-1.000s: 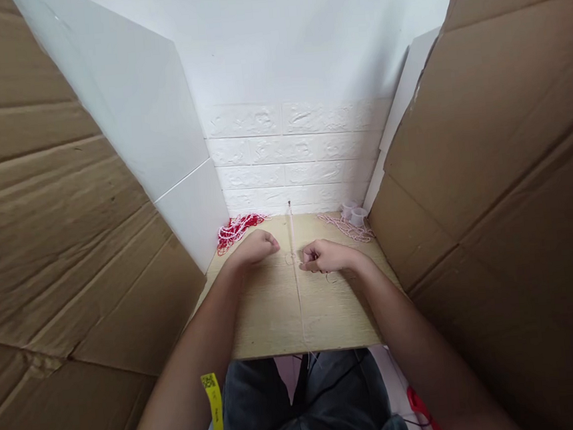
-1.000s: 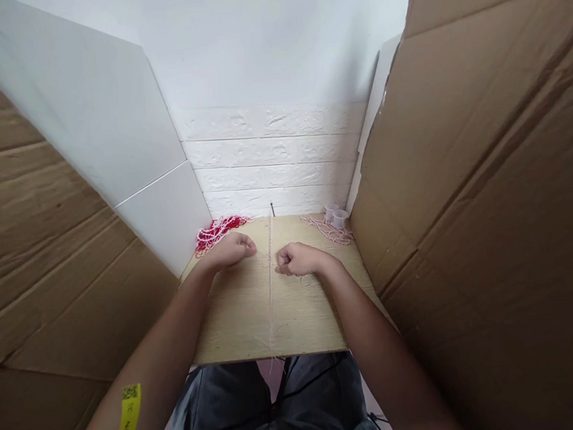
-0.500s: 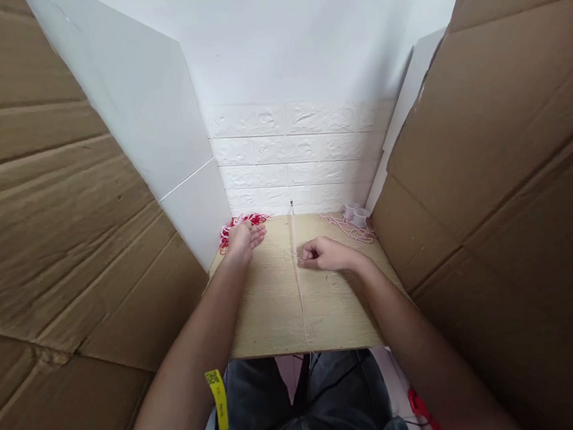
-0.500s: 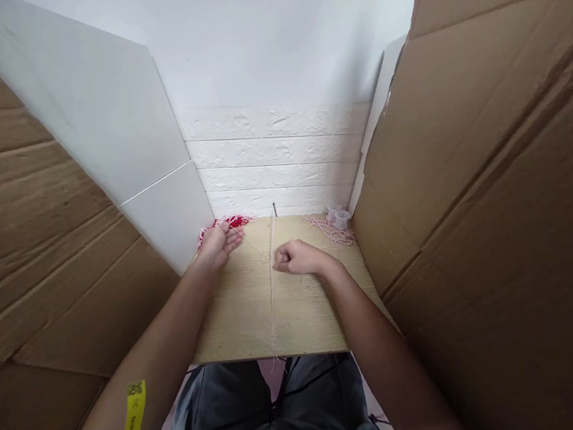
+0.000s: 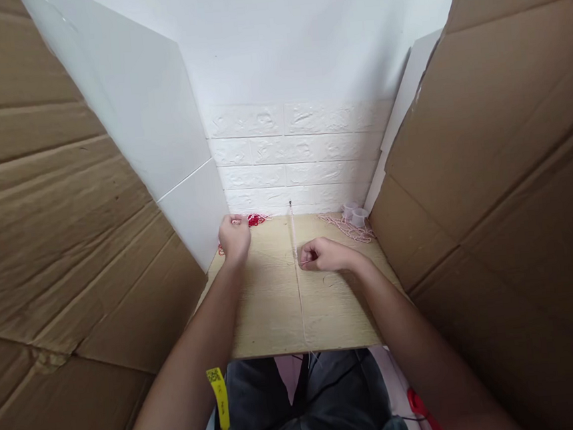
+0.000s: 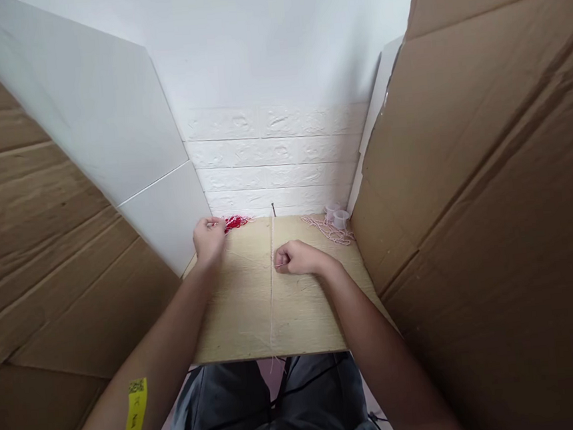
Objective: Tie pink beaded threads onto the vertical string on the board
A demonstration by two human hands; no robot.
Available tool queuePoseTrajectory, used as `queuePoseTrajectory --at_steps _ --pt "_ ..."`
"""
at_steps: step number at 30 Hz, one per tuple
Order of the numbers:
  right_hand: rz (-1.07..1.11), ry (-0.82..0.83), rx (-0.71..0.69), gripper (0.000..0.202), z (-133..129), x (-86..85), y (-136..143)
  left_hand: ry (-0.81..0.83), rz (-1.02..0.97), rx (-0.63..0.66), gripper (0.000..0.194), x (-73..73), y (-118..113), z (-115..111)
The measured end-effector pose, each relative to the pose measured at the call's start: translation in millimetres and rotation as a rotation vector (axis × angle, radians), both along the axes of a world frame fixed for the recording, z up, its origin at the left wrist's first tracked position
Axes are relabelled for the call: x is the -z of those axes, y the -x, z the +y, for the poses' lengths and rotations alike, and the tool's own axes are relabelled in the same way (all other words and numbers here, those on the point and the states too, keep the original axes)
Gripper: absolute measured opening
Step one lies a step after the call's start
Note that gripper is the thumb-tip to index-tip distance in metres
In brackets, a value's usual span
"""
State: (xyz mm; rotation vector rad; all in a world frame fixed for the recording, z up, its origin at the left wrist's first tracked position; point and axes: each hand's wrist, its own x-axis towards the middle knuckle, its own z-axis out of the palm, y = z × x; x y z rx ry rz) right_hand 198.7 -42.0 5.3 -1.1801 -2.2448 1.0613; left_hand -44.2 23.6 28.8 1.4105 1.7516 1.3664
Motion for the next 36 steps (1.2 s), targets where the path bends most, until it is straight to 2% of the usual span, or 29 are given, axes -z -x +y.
queuePoseTrajectory --at_steps 2,3,6,8,11,13,14,17,20,22,27,33,36 --pt "0.004 0.0 -0.006 0.011 0 -0.7 0 -0.007 0.191 0.012 0.013 0.8 -4 -4" --pt "0.005 -0.002 -0.006 0.011 -1 -1.2 0 -0.061 0.255 -0.008 0.012 1.0 -6 -5" --pt "0.011 -0.003 -0.009 0.013 -2 -3.3 1 -0.133 0.294 0.093 0.009 0.6 -13 -9" --pt "0.029 -0.016 0.009 0.015 -3 -5.5 1 -0.052 0.22 0.311 0.016 1.1 -16 -11" --pt "0.063 -0.093 0.112 0.017 -3 -9.7 1 0.186 0.173 0.7 0.038 5.4 -19 -15" --pt "0.071 -0.176 0.23 0.018 -4 -12.6 2 0.281 0.224 0.825 0.048 9.9 -20 -16" --pt "0.071 -0.207 0.289 0.02 -4 -13.7 2 0.305 0.255 0.845 0.05 12.1 -21 -16" --pt "0.083 -0.138 0.41 0.028 -6 -14.9 3 0.351 0.316 0.838 0.054 16.9 -21 -15" --pt "0.063 0.069 0.426 0.033 -7 -13.4 4 0.359 0.347 0.833 0.054 18.4 -20 -12" --pt "0.02 0.125 0.428 0.037 -7 -12.7 4 0.361 0.376 0.824 0.053 18.4 -19 -11" --pt "-0.085 0.153 0.49 0.044 -6 -14.3 -2 0.362 0.467 0.781 0.053 17.1 -14 -11" --pt "-0.33 0.093 0.614 0.054 1 -11.7 -18 0.413 0.601 0.762 0.051 4.9 -7 -15" --pt "-0.363 0.011 0.647 0.05 4 -10.6 -20 0.334 0.65 0.704 0.051 1.6 -8 -17"
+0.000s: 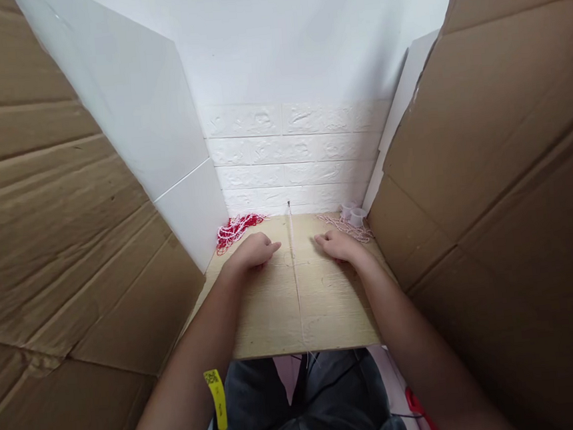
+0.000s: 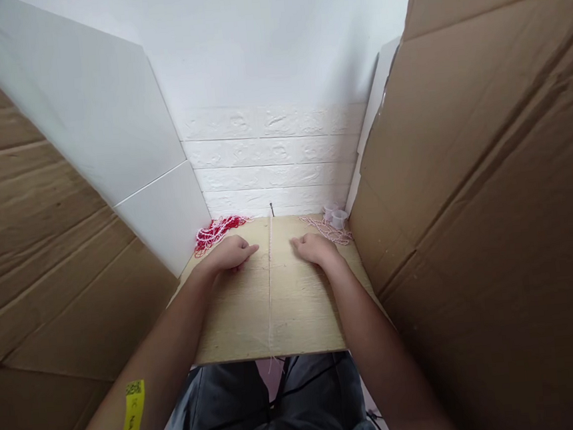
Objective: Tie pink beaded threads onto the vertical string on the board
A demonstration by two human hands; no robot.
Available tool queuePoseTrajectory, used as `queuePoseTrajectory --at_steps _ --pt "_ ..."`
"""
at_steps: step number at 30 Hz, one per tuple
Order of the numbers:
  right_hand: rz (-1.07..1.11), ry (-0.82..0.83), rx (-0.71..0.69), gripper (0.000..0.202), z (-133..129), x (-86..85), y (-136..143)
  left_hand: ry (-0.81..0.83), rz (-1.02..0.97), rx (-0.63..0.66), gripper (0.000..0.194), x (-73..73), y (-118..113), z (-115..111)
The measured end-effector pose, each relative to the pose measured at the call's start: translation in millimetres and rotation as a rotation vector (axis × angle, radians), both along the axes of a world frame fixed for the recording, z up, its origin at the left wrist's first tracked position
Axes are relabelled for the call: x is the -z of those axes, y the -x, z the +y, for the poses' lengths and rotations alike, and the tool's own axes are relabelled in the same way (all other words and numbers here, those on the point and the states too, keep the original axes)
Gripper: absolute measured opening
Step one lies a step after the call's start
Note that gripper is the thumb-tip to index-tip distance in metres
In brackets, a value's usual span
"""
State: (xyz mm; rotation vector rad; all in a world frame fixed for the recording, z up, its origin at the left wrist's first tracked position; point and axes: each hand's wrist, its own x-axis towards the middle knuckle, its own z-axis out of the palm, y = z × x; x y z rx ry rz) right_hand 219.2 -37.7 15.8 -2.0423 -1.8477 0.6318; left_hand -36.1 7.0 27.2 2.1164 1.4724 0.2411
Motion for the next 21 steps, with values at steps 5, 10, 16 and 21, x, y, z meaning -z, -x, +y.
queuePoseTrajectory --at_steps 5,10,16,21 --pt "0.199 -0.137 -0.105 0.046 -1 2.7 17 -0.012 -0.199 0.029 0.053 5.3 -13 -3" --pt "0.384 -0.077 -0.186 0.04 -6 5.6 31 0.087 -0.234 0.116 0.057 10.1 -19 -4" --pt "0.167 -0.024 -0.087 0.041 -6 0.5 18 0.141 -0.124 0.096 0.054 9.4 -7 0" --pt "0.034 -0.069 0.017 0.038 1 3.1 5 0.118 -0.136 0.081 0.049 2.1 -6 -4"
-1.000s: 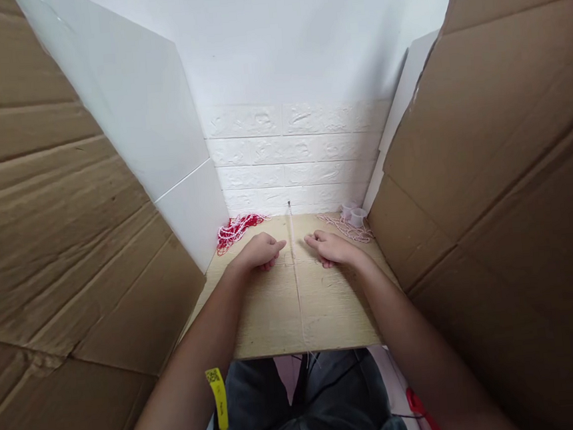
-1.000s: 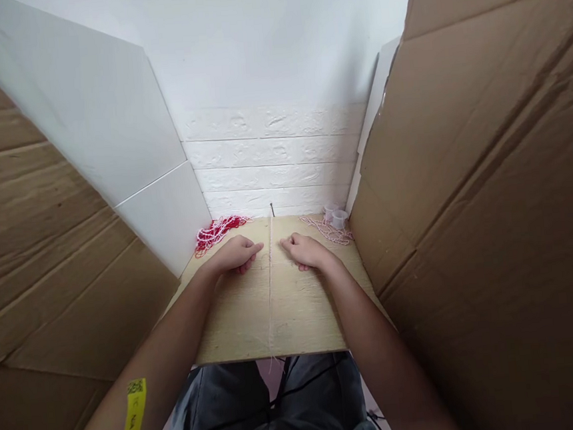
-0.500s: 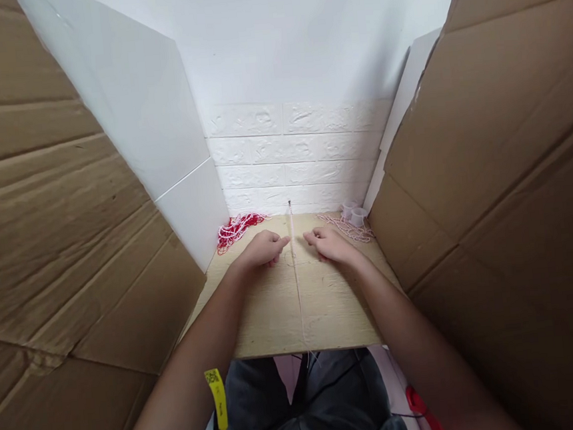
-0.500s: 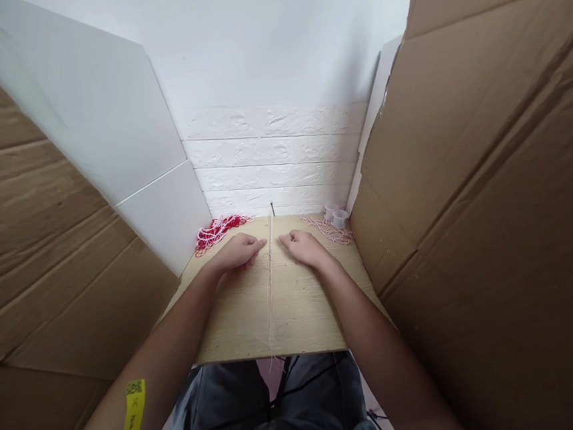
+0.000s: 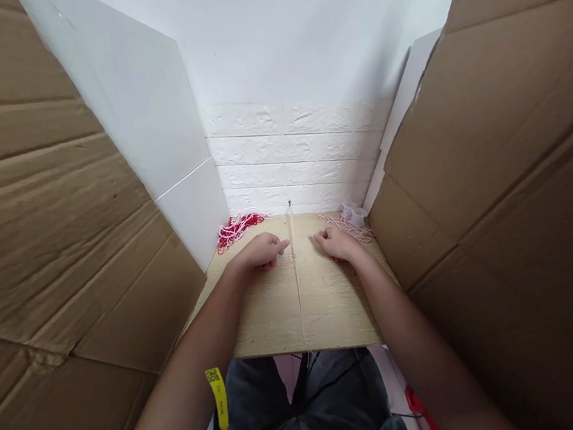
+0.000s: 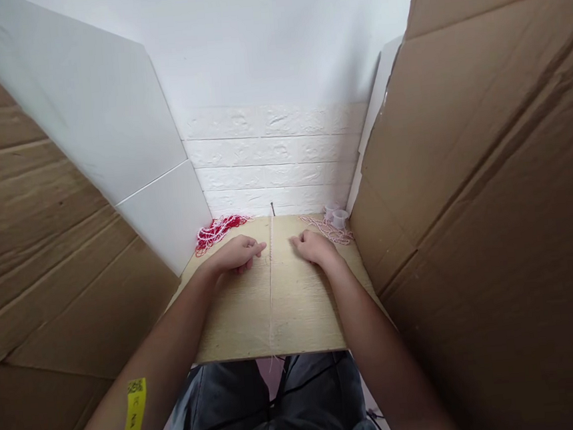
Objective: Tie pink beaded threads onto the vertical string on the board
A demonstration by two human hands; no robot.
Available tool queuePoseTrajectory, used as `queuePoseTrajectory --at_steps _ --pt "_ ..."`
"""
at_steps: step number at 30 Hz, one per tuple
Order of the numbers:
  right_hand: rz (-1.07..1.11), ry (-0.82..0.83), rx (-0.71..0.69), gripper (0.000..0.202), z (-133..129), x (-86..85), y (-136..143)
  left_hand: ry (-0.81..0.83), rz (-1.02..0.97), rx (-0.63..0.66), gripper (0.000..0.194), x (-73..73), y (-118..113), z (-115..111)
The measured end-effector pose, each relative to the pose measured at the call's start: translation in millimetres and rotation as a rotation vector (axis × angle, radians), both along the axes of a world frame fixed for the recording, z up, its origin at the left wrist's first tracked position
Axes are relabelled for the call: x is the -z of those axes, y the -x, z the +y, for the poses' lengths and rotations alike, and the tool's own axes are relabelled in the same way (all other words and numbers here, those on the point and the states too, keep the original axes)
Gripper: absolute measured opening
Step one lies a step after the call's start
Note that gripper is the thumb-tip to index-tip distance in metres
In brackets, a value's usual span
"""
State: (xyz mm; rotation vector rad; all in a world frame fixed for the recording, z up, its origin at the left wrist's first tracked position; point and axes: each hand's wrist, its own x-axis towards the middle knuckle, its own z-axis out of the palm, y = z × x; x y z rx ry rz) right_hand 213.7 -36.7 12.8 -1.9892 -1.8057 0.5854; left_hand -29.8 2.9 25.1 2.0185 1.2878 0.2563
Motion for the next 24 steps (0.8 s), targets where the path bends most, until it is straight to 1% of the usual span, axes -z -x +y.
queuePoseTrajectory --at_steps 2,4,6,8,12,14,19,21,24 --pt "0.031 -0.055 -0.007 0.035 1 0.9 2 -0.026 -0.025 0.03 0.049 -3.6 -1 -3" --pt "0.156 -0.078 -0.064 0.032 0 1.5 8 -0.024 -0.029 0.072 0.048 -6.3 -2 -5" --pt "0.323 -0.021 -0.15 0.03 -1 2.3 16 0.007 -0.028 0.106 0.044 -7.4 -3 -6" --pt "0.397 0.031 -0.208 0.026 -3 3.8 22 0.049 -0.037 0.125 0.038 -7.2 -4 -7" --pt "0.404 0.062 -0.263 0.014 -5 6.0 24 0.092 -0.057 0.138 0.032 -6.9 -5 -9" --pt "0.391 0.08 -0.292 0.012 -6 5.2 22 0.1 -0.06 0.157 0.031 -7.5 -5 -9" --pt "0.298 0.108 -0.343 0.016 -8 -0.1 17 0.146 -0.043 0.237 0.028 -9.0 -4 -9" --pt "0.271 0.128 -0.395 0.019 -8 -1.4 15 0.148 -0.031 0.259 0.028 -9.7 -3 -9" --pt "0.239 0.141 -0.51 0.022 -7 -1.1 10 0.16 -0.016 0.267 0.029 -11.4 -4 -10"
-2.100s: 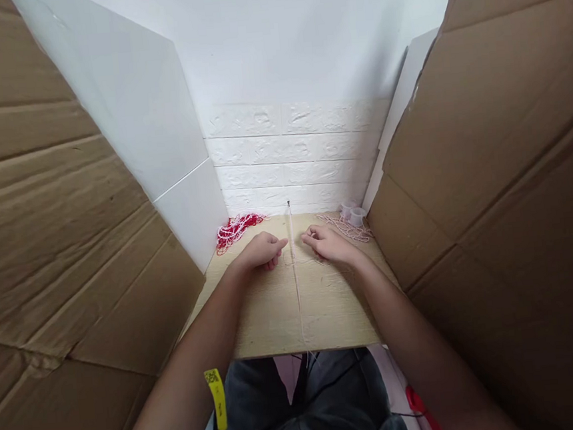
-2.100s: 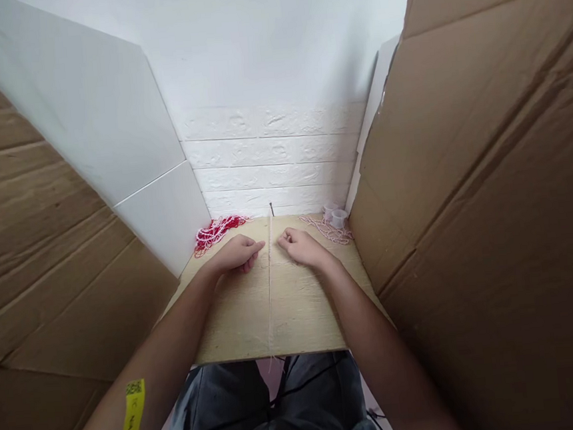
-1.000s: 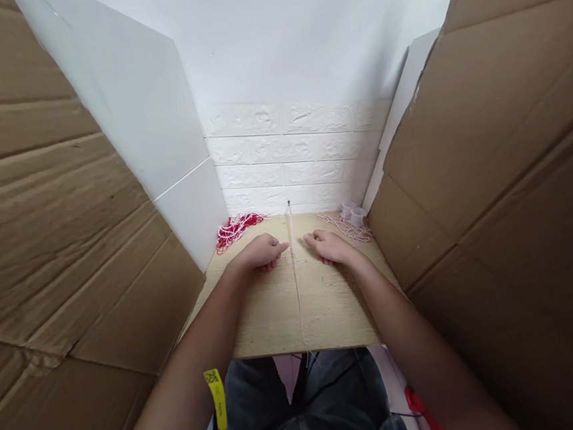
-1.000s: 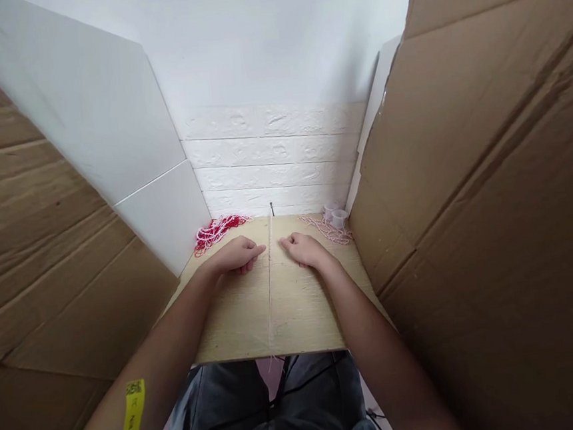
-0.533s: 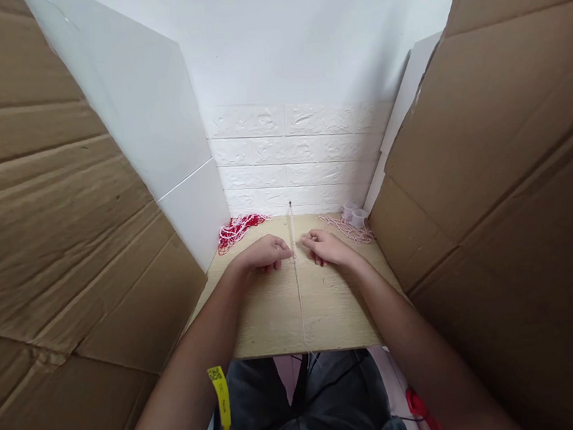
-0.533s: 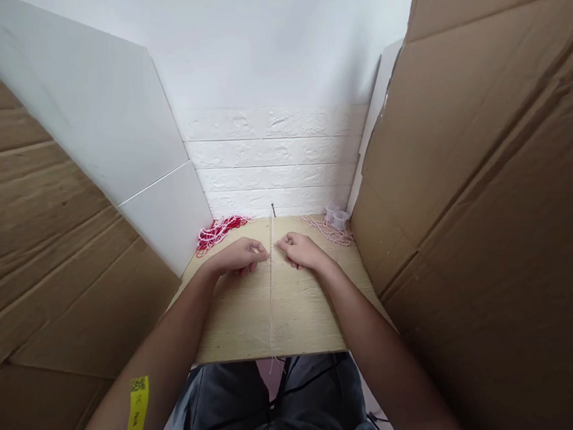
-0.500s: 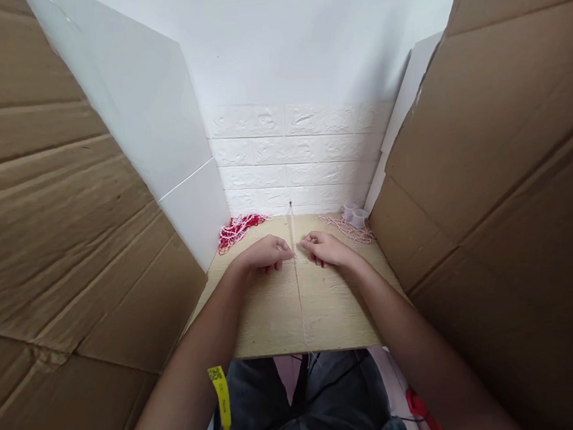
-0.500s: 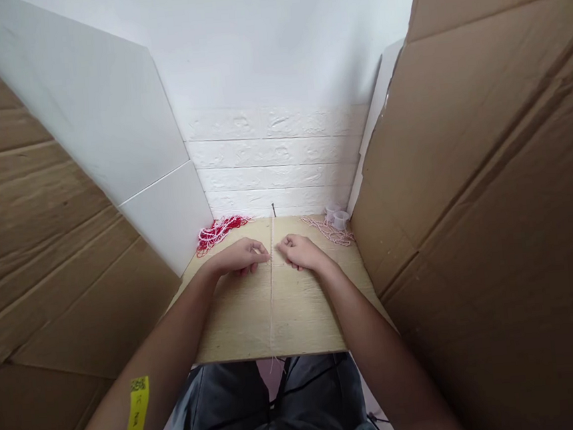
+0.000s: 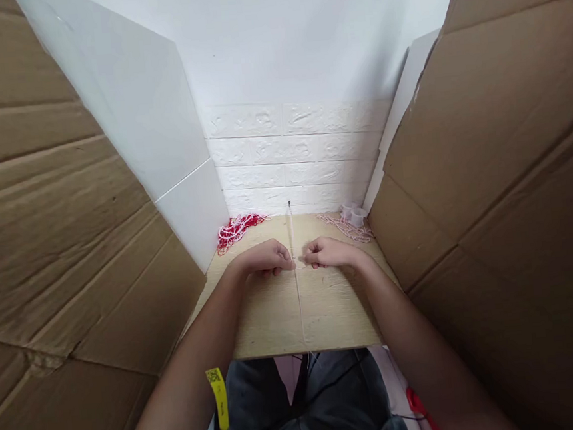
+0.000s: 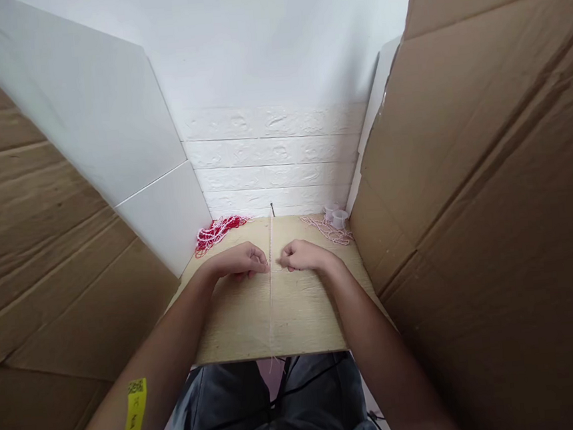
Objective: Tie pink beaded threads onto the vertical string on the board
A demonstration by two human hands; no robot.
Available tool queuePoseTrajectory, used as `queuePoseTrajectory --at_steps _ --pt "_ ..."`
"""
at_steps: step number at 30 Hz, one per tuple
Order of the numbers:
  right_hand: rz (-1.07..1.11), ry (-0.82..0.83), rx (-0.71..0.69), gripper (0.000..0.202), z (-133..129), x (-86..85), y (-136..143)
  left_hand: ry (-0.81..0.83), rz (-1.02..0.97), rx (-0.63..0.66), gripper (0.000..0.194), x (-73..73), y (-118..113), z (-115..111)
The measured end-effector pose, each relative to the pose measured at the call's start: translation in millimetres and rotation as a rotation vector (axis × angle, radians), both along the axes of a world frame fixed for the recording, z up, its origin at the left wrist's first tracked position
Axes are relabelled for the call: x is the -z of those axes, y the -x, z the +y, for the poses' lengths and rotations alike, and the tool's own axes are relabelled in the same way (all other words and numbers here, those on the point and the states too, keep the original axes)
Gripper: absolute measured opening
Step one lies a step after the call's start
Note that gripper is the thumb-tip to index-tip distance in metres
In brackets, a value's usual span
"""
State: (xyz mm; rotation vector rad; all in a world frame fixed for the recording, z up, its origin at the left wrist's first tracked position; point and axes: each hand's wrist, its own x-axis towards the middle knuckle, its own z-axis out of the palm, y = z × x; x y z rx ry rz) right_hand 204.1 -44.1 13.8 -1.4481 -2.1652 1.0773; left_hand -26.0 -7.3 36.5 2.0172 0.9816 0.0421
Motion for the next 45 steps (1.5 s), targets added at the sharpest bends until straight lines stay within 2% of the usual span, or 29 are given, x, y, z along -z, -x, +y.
queuePoseTrajectory --at_steps 3,11,15,18,24,27,30,37,45 --pt "-0.003 -0.001 -0.075 0.017 2 1.6 -3 0.034 0.037 0.001 0.03 -1.1 -1 0" --pt "-0.022 0.113 -0.136 0.009 3 -0.3 -8 0.125 0.079 0.036 0.026 -1.6 3 1" --pt "-0.011 0.077 -0.112 0.016 1 0.6 -9 0.057 0.039 0.009 0.035 -4.3 1 -1" --pt "0.016 0.026 -0.134 0.019 0 2.0 -6 0.013 0.006 -0.003 0.034 -3.2 -1 -2" --pt "0.021 0.035 -0.168 0.011 -1 -1.9 -2 0.052 -0.024 0.007 0.027 -2.4 6 2" --pt "-0.001 0.045 -0.153 0.012 -3 -4.6 -3 0.069 -0.002 -0.032 0.031 -5.7 10 2" --pt "0.019 0.036 -0.143 0.015 -4 -3.7 -3 0.019 0.004 -0.058 0.038 -7.3 8 0" --pt "0.057 -0.005 -0.17 0.013 1 6.5 2 -0.054 -0.085 0.038 0.032 -0.4 -1 2" --pt "0.006 0.02 -0.206 0.009 2 7.2 3 0.047 -0.053 0.054 0.031 -6.0 1 -2"
